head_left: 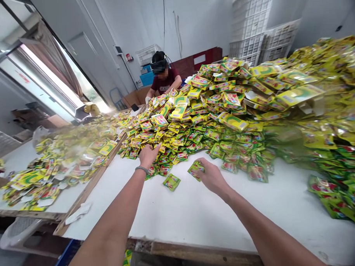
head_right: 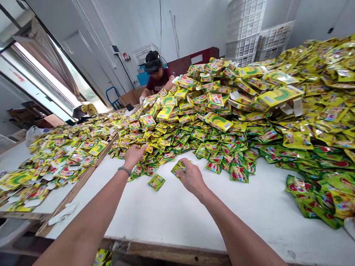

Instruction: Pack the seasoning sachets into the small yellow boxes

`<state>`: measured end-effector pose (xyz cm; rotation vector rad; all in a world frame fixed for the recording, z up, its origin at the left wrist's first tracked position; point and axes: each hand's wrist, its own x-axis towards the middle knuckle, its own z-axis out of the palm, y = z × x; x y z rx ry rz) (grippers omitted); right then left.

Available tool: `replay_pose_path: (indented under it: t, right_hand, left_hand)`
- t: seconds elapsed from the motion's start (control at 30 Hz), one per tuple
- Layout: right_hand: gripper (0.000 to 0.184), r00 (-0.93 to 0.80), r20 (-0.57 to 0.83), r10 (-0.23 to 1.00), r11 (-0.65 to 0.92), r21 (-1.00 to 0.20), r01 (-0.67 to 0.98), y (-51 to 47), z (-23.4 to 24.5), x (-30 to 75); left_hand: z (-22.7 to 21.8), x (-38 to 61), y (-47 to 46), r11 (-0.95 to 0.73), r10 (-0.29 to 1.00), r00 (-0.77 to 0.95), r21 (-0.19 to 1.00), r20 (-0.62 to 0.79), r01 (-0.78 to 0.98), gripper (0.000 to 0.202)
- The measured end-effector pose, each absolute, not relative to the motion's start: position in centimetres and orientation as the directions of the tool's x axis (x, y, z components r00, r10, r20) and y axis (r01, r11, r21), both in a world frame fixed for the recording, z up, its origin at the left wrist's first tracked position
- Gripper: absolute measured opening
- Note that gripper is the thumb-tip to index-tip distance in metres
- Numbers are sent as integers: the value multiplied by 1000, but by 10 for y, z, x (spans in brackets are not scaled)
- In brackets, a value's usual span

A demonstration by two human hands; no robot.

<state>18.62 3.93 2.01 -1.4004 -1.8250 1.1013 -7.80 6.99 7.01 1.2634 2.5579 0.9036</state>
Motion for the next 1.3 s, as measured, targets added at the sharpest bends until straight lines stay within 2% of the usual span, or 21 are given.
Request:
replay_pose_path:
  t: [0.1, 0.23, 0.33, 0.4, 0.53, 0.6, 0.67, 0.8, 0.9, 1.0, 1.17, 1.3]
  right_hand:
    - [26, -299, -83, 951, 66, -887, 456, 37, 20, 184]
    - [21, -300, -66, 952, 67, -908, 414, 36, 25, 185]
    - [13, -275, -51, 960, 62, -920, 386, 36, 27, 187]
    - [16, -265, -51, 963, 43, -941, 336, 37, 25, 187]
    - [38, -301, -134, 944, -133, -991, 25, 39, 19, 183]
    - [49, -324, -175, 930, -232, -962, -144, 39, 18, 182]
    - [51, -329, -170, 929, -251, -942, -221, 38, 19, 182]
    - [45, -344, -178, 922, -237, -962, -137, 37, 21, 184]
    - [44, -354, -168, 920, -222, -968, -119, 36, 20, 185]
    - [40, -364, -105, 925, -165, -977, -136, 34, 20, 183]
    - [34, -321, -65, 945, -53, -998, 45, 33, 23, 184]
    - [41, -308, -129, 943, -140, -990, -14, 34, 25, 185]
  left_hand:
    - [51, -59, 90, 398, 787, -613, 699, 72, 594, 26]
    - [34, -38, 74, 285, 858, -513, 866, -39, 410, 29]
    - [34, -30, 44, 201, 903, -425, 939, -67, 279, 36]
    - [35, -28, 25, 139, 930, -361, 978, -73, 159, 41]
    - [28, -20, -1, 76, 947, -302, 990, -109, -120, 43]
    - [20, -13, -8, 93, 954, -270, 985, -130, -145, 42]
    - [14, -4, -11, 108, 973, -195, 989, -125, -97, 41]
    - [15, 11, -15, 99, 995, -34, 994, -98, 44, 36]
    - [22, 14, -17, 153, 988, 23, 986, -152, -71, 32]
    - [26, 13, -17, 239, 968, -13, 941, -249, -241, 43]
    - [23, 14, -13, 273, 944, -124, 937, -305, -218, 49]
    - [23, 18, -12, 249, 929, -206, 933, -306, -259, 51]
